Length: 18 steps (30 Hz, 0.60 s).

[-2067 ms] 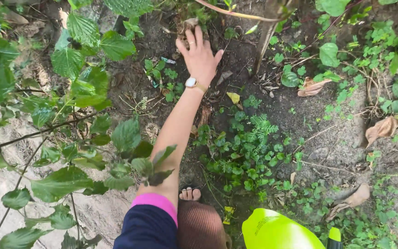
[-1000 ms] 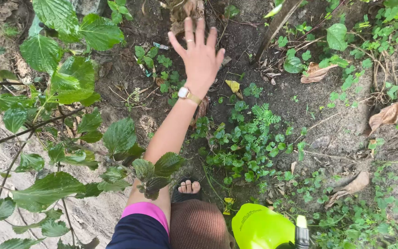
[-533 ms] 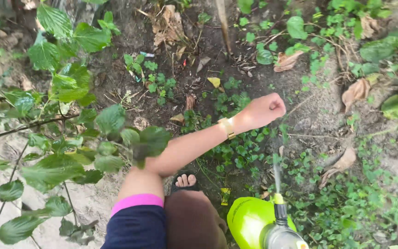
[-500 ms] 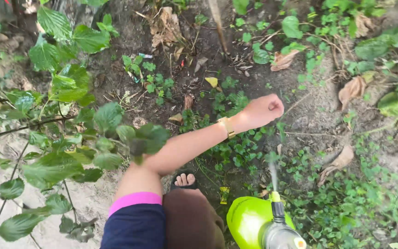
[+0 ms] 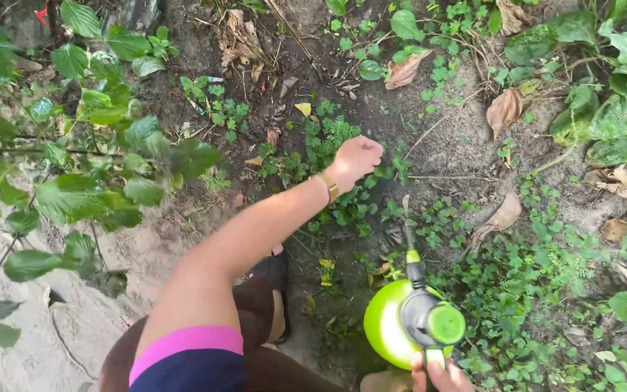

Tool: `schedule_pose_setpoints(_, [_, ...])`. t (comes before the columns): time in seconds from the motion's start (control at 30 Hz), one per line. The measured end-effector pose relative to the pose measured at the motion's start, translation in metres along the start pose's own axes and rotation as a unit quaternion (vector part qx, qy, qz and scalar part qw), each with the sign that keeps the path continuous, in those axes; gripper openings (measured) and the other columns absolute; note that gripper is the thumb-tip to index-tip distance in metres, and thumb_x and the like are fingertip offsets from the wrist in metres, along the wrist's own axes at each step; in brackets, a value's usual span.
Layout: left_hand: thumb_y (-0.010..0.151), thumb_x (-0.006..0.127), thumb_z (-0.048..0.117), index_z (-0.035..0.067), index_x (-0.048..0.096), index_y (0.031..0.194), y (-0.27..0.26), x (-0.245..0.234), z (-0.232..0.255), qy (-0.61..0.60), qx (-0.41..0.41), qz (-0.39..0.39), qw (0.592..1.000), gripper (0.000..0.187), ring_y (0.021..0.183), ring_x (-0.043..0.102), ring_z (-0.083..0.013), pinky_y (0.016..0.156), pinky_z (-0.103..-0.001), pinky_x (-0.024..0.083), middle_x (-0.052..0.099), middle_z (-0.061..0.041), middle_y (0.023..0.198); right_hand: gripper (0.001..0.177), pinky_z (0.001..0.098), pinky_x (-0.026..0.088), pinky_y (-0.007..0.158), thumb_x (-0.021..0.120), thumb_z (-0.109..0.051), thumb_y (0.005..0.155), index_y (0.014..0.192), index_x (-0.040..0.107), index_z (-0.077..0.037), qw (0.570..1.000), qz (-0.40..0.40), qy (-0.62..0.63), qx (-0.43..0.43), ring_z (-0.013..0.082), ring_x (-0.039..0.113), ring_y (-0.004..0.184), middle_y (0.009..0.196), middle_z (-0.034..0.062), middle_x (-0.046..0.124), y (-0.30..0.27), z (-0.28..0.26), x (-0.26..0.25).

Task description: Spraying garden plants using a hand-held pressure sprayer.

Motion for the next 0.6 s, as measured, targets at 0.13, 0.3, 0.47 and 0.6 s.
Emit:
schedule_pose_setpoints(0.13, [0.098,0.058,0.013,0.007,0.063,0.131,-0.043,0.034,0.018,-0.062,-0.048,-0.005,0.997,0.034,0.103,0.063,-0.0143,0.084,-0.025,0.053,0.069,-0.009,0.125,0.044,0.0417,0.046,0.056,0.052,-0.028,0.101,0.11,0.061,0.014,0.986,0.136,-0.094,0.021,0.0311,0.058,0.058,0.072,0.0247,0.062,-0.027,-0.074,0.073])
schedule_pose_setpoints(0.3, [0.1,0.059,0.017,0.004,0.063,0.131,-0.039,0.073,0.006,-0.214,-0.027,-0.012,0.976,0.034,0.092,0.062,-0.0132,0.077,-0.021,0.055,0.067,-0.012,0.113,0.047,0.0439,0.048,0.057,0.059,-0.036,0.102,0.115,0.058,0.01,0.998,-0.05,-0.03,-0.038,0.0306,0.058,0.058,0.075,0.0201,0.063,-0.009,-0.085,0.066])
schedule_pose_setpoints(0.47, [0.098,0.061,0.007,-0.004,0.064,0.12,-0.01,0.096,-0.023,-0.325,0.038,-0.044,0.944,0.025,0.08,0.059,-0.0097,0.068,-0.02,0.053,0.065,-0.008,0.1,0.056,0.0386,0.05,0.059,0.064,-0.039,0.093,0.115,0.064,0.013,0.99,0.015,-0.142,0.019,0.0283,0.062,0.059,0.082,0.0289,0.068,0.028,-0.04,-0.06])
schedule_pose_setpoints(0.6, [0.094,0.06,0.009,0.001,0.066,0.123,-0.024,0.058,-0.002,-0.298,0.096,0.01,0.95,0.031,0.095,0.062,-0.0137,0.086,-0.027,0.052,0.068,-0.008,0.11,0.049,0.0304,0.05,0.057,0.066,-0.028,0.093,0.127,0.056,0.006,0.982,-0.098,-0.157,-0.018,0.0247,0.064,0.065,0.095,0.0213,0.072,0.061,-0.045,-0.037])
Point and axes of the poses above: each hand's wrist, its own y-axis towards the middle knuckle, its own x-axis out of the palm, z = x × y, the point moved 6 cm from there along y, towards the middle knuckle
